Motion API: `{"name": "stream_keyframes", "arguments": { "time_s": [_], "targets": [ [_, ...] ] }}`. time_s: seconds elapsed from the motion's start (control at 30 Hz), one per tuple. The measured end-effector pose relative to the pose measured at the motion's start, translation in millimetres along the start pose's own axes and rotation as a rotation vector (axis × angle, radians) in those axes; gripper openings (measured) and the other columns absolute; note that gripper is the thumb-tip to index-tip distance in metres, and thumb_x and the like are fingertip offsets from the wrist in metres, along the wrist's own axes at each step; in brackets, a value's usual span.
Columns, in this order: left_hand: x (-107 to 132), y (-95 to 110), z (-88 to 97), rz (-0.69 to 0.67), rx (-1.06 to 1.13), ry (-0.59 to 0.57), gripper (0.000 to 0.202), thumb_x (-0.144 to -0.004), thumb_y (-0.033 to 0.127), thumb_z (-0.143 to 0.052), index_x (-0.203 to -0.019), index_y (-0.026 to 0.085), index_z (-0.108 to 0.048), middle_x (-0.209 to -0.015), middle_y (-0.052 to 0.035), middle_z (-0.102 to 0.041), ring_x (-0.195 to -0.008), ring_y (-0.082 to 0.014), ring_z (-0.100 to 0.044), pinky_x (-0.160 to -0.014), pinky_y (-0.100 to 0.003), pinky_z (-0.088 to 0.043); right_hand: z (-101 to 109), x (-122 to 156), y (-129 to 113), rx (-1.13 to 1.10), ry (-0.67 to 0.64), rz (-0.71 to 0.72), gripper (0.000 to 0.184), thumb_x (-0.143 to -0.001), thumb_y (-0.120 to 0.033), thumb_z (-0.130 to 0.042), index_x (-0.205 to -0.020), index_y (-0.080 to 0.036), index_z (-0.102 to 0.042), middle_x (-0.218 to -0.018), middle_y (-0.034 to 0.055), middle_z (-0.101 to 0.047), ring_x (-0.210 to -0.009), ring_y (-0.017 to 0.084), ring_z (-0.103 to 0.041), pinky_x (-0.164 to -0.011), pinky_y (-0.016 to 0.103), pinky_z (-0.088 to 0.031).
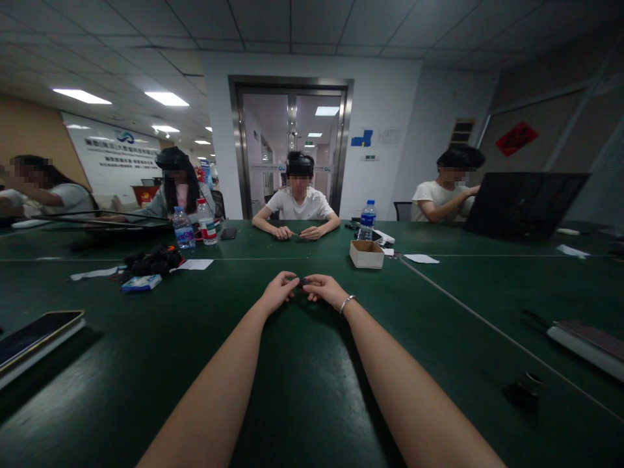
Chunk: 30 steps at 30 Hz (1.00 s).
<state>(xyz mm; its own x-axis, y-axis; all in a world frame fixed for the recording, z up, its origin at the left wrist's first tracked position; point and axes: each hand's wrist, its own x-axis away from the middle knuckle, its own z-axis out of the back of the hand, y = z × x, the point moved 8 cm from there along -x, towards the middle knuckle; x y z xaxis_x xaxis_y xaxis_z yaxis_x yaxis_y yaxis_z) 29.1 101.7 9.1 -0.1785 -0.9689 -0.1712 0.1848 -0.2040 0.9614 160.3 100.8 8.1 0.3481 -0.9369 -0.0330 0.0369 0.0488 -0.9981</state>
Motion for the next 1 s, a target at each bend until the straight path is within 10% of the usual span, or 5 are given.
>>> {"name": "stream_keyframes", "arguments": {
  "time_s": [0.27,0.43,0.67,0.83,1.0],
  "targets": [
    [-4.6,-9.6,4.7,0.039,-0.038,0.049,0.04,-0.074,0.053,-0.051,-0.072,0.013,-0.053,-0.054,0.0002,-0.052,-0.044,-0.0088,-0.048,-0.042,-0.019,-0.038,1.1,-3.6,2.0,0.007,0.003,0.018,0.024,-0.071,-0.005,-0.062,-0.094,-0.01,-0.055,-0.064,0.0003,-0.063,-0.046,0.006,-0.056,-0.041,0.013,-0.044],
    [-0.5,1.6,7.5,-0.046,0.074,0.066,0.038,-0.066,0.044,-0.064,-0.091,0.016,-0.057,-0.082,-0.0047,-0.059,-0.062,-0.0109,-0.056,-0.047,-0.018,-0.044,2.3,-4.2,1.9,0.007,0.013,0.03,0.023,-0.073,-0.005,-0.06,-0.095,-0.01,-0.054,-0.06,-0.0013,-0.061,-0.045,0.006,-0.056,-0.041,0.013,-0.044],
    [-0.2,-11.8,10.2,0.136,0.032,0.124,0.04,-0.073,0.051,-0.054,-0.077,0.011,-0.059,-0.063,-0.0045,-0.058,-0.049,-0.0104,-0.054,-0.047,-0.022,-0.047,1.6,-4.9,3.2,0.018,-0.009,0.049,0.027,-0.072,-0.002,-0.06,-0.097,-0.011,-0.054,-0.062,-0.0012,-0.062,-0.047,0.006,-0.057,-0.042,0.013,-0.045],
    [-1.1,-2.6,6.4,-0.027,0.149,0.026,0.044,-0.06,0.038,-0.073,-0.095,0.017,-0.058,-0.084,-0.0049,-0.06,-0.067,-0.0119,-0.059,-0.059,-0.023,-0.051,3.6,-5.4,3.8,0.025,0.007,0.053,0.027,-0.071,-0.002,-0.061,-0.096,-0.011,-0.054,-0.061,-0.0018,-0.062,-0.046,0.006,-0.057,-0.042,0.013,-0.045],
    [-4.7,-16.5,7.6,0.084,0.101,0.073,0.037,-0.068,0.047,-0.063,-0.074,0.011,-0.059,-0.062,-0.0038,-0.057,-0.053,-0.01,-0.054,-0.051,-0.021,-0.047,3.3,-6.9,5.4,0.038,0.003,0.057,0.028,-0.07,-0.002,-0.062,-0.096,-0.011,-0.055,-0.062,-0.0013,-0.062,-0.047,0.007,-0.057,-0.042,0.014,-0.045]
  ]
}}
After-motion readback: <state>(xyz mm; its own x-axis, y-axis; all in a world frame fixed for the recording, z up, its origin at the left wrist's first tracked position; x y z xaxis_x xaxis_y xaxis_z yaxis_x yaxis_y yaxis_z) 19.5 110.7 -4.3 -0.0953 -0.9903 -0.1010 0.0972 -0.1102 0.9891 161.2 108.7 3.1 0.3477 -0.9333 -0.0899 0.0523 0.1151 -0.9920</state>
